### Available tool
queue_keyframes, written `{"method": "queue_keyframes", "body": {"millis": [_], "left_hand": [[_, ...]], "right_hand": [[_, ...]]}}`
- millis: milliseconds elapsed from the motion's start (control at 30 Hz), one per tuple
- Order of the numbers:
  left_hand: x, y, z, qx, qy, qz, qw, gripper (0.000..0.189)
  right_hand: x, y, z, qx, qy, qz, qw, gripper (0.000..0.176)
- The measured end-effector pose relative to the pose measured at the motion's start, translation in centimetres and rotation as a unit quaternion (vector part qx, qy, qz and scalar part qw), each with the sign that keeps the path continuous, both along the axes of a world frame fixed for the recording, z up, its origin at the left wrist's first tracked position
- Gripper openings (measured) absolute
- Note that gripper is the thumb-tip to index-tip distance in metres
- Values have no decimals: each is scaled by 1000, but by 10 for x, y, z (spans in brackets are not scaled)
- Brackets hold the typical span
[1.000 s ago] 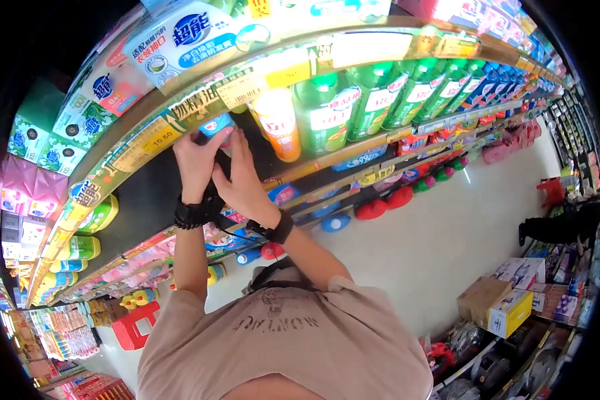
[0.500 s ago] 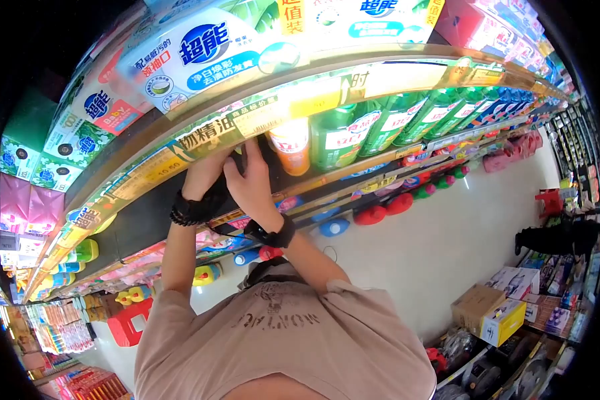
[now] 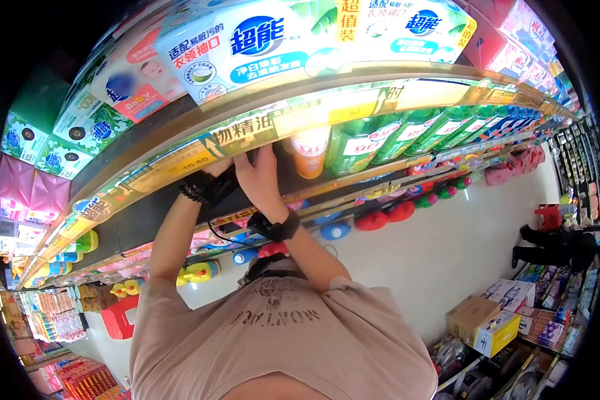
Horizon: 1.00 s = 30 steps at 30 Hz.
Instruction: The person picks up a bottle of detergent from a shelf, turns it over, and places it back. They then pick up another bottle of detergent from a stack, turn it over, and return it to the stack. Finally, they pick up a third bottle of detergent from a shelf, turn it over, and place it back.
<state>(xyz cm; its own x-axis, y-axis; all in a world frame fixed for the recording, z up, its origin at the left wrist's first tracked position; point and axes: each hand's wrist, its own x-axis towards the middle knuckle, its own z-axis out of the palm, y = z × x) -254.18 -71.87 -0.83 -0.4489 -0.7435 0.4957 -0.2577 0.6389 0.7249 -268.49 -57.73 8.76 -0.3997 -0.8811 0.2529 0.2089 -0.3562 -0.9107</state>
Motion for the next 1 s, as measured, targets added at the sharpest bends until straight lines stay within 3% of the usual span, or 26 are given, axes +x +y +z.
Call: {"method": "queue_keyframes", "body": {"millis": [133, 300, 333, 367, 400, 433, 467, 533, 567, 633, 733, 767, 800, 867, 933, 1000], "left_hand": [[-7, -1, 8, -71, -83, 52, 993, 51], [-10, -10, 21, -170, -216, 101, 956, 52], [-12, -15, 14, -156, -203, 88, 963, 52], [-18, -26, -11, -7, -15, 11, 1000, 59], [-19, -26, -17, 2, -18, 8, 1000, 61], [-24, -17, -5, 11, -21, 4, 1000, 63], [-25, -12, 11, -117, -219, 74, 966, 58], [-41, 45, 88, -60, -168, 68, 982, 42], [-48, 79, 131, -72, -197, 88, 974, 40], [-44, 123, 159, -77, -222, 114, 965, 37], [-36, 211, 171, 71, -56, 126, 988, 29], [-30, 241, 163, 131, -59, 154, 977, 27], [-26, 268, 153, 116, -74, 171, 976, 25], [-5, 318, 106, 267, -21, 186, 945, 24], [2, 357, 78, 410, 177, 197, 873, 28], [13, 382, 65, 398, 193, 246, 862, 30]], "right_hand": [[-9, -3, -1, 9, 79, 3, 997, 37], [-10, -7, -1, 35, 51, 9, 998, 41], [-11, -7, -1, 30, 34, 9, 999, 42], [-11, -8, 0, 23, 18, 10, 1000, 44], [-12, -9, 1, 17, 1, 15, 1000, 45], [-15, -9, 0, 12, -5, 31, 999, 48], [-16, -6, -1, -11, -32, 46, 998, 48], [-16, 5, 4, -56, -92, 74, 991, 49], [-16, 12, 7, -74, -101, 82, 989, 49], [-16, 37, 12, -37, -81, 69, 994, 48], [-22, 81, 17, -35, -117, 133, 984, 42], [-24, 94, 15, -43, -108, 157, 981, 39], [-26, 107, 13, -52, -101, 183, 976, 35], [-34, 131, 10, 5, -85, 281, 956, 28], [-32, 147, 2, 38, -67, 354, 932, 25], [-15, 158, -11, 45, -51, 397, 915, 22]]}}
